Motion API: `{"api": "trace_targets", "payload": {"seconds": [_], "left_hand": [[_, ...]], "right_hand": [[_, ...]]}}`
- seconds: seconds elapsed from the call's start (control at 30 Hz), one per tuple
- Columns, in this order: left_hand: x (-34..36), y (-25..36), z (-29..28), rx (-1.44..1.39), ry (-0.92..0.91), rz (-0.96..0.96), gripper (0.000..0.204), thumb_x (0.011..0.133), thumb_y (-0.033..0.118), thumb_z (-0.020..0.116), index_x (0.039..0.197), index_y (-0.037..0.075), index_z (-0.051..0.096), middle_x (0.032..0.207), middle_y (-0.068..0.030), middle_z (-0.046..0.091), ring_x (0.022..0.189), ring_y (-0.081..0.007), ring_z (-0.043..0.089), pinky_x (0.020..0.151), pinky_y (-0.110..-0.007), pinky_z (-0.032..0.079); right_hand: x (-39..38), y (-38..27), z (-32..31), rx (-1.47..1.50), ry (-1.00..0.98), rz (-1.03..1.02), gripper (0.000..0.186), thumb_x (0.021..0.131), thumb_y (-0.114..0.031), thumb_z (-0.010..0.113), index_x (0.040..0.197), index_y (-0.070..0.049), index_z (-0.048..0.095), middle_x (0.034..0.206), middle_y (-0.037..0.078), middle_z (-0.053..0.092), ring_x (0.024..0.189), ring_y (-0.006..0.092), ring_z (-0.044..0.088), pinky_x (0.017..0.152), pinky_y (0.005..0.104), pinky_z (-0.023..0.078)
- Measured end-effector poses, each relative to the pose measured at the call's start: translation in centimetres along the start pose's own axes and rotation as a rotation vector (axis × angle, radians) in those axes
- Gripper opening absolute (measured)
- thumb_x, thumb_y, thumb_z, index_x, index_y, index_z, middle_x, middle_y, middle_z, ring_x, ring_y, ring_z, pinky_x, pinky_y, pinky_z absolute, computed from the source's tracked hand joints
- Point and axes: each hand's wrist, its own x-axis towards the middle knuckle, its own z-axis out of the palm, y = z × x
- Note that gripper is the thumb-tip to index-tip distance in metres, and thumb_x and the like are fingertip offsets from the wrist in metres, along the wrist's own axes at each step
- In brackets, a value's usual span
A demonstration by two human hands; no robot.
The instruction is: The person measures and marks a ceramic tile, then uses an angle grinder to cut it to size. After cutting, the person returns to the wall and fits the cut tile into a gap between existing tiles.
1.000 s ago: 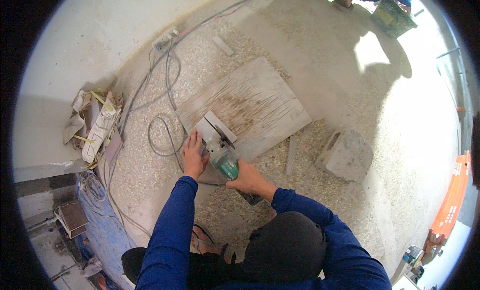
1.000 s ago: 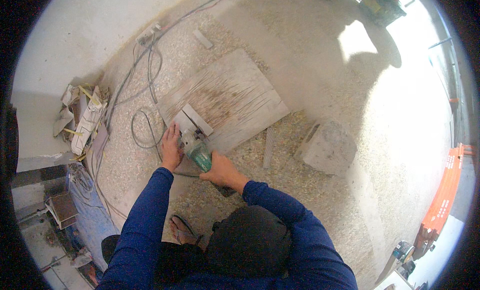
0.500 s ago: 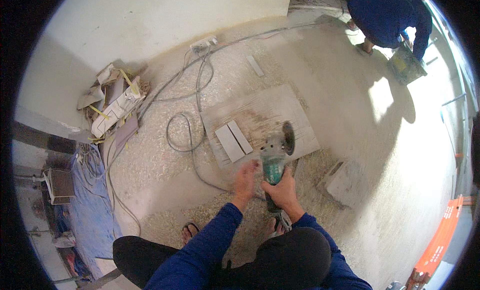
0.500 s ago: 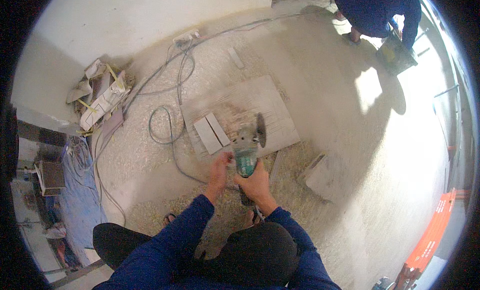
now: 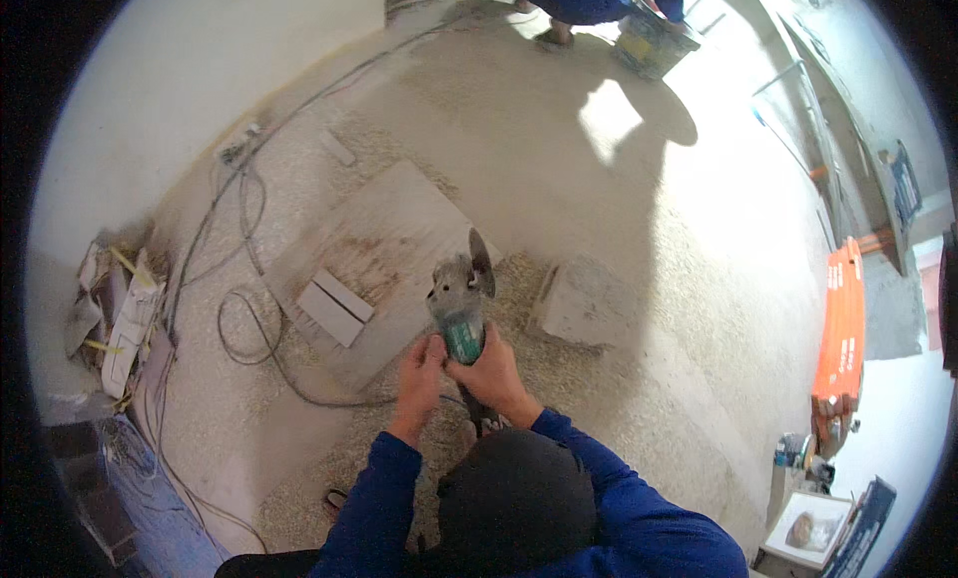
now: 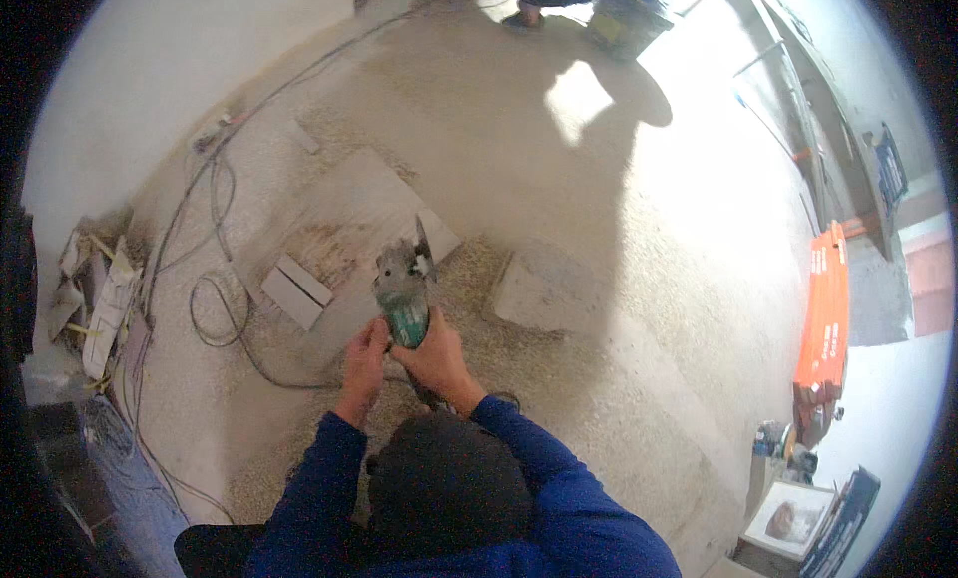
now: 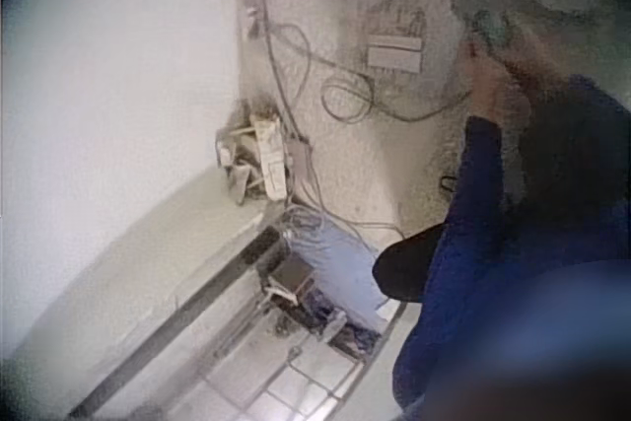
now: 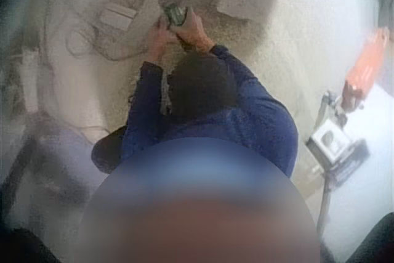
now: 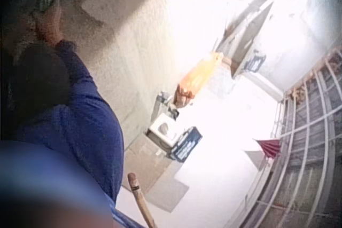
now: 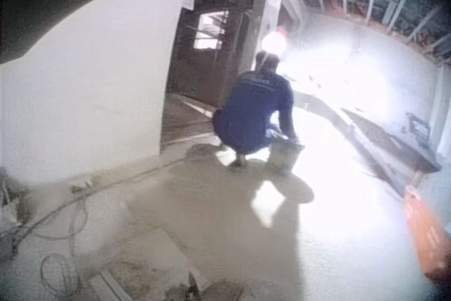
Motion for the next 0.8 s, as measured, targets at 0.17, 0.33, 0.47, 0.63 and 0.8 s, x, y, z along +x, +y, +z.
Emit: {"api": "trace_targets", "payload": {"seconds": [0.17, 0.33, 0.47, 0.63, 0.8], "left_hand": [[2.2, -0.9, -7.6, 0.253, 0.187, 0.151, 0.041, 0.105, 0.034, 0.060, 0.120, -0.003, 0.068, 0.111, -0.0084, 0.070, 0.103, -0.0184, 0.062, 0.095, -0.034, 0.048], [4.5, -2.4, -13.8, 0.328, 0.514, 0.205, 0.042, 0.102, 0.036, 0.064, 0.118, -0.002, 0.069, 0.107, -0.0092, 0.071, 0.098, -0.0195, 0.064, 0.091, -0.035, 0.049], [4.2, -2.5, -13.3, 0.481, 0.584, 0.204, 0.035, 0.098, 0.032, 0.067, 0.108, -0.001, 0.073, 0.099, -0.0119, 0.071, 0.092, -0.0230, 0.066, 0.084, -0.037, 0.051], [4.9, -1.9, -11.9, 0.662, 0.596, 0.241, 0.034, 0.094, 0.032, 0.069, 0.108, 0.000, 0.074, 0.102, -0.0167, 0.071, 0.100, -0.0317, 0.066, 0.089, -0.043, 0.051], [8.0, 0.1, -12.5, 1.203, 0.614, 0.222, 0.057, 0.089, 0.042, 0.073, 0.129, 0.003, 0.066, 0.134, -0.0225, 0.060, 0.129, -0.0381, 0.052, 0.108, -0.052, 0.041]], "right_hand": [[2.3, 3.0, -6.5, -0.131, 0.252, 0.247, 0.070, 0.079, -0.042, 0.084, 0.120, 0.007, 0.055, 0.112, 0.031, 0.067, 0.106, 0.0467, 0.065, 0.087, 0.0511, 0.051], [3.8, 7.5, -13.2, -0.490, 0.525, 0.318, 0.061, 0.086, -0.041, 0.078, 0.126, 0.002, 0.059, 0.117, 0.026, 0.067, 0.115, 0.0469, 0.062, 0.093, 0.0519, 0.051], [4.2, 9.5, -13.9, -0.546, 0.580, 0.350, 0.065, 0.086, -0.033, 0.078, 0.136, 0.001, 0.053, 0.126, 0.023, 0.064, 0.120, 0.0429, 0.060, 0.098, 0.0499, 0.050], [4.1, 11.0, -12.2, -0.693, 0.625, 0.336, 0.070, 0.086, -0.034, 0.080, 0.139, 0.002, 0.052, 0.129, 0.022, 0.063, 0.122, 0.0421, 0.059, 0.101, 0.0493, 0.048], [2.9, 12.8, -12.7, -0.779, 0.567, 0.197, 0.068, 0.086, -0.034, 0.080, 0.137, 0.003, 0.054, 0.129, 0.022, 0.064, 0.119, 0.0422, 0.060, 0.099, 0.0472, 0.049]]}}
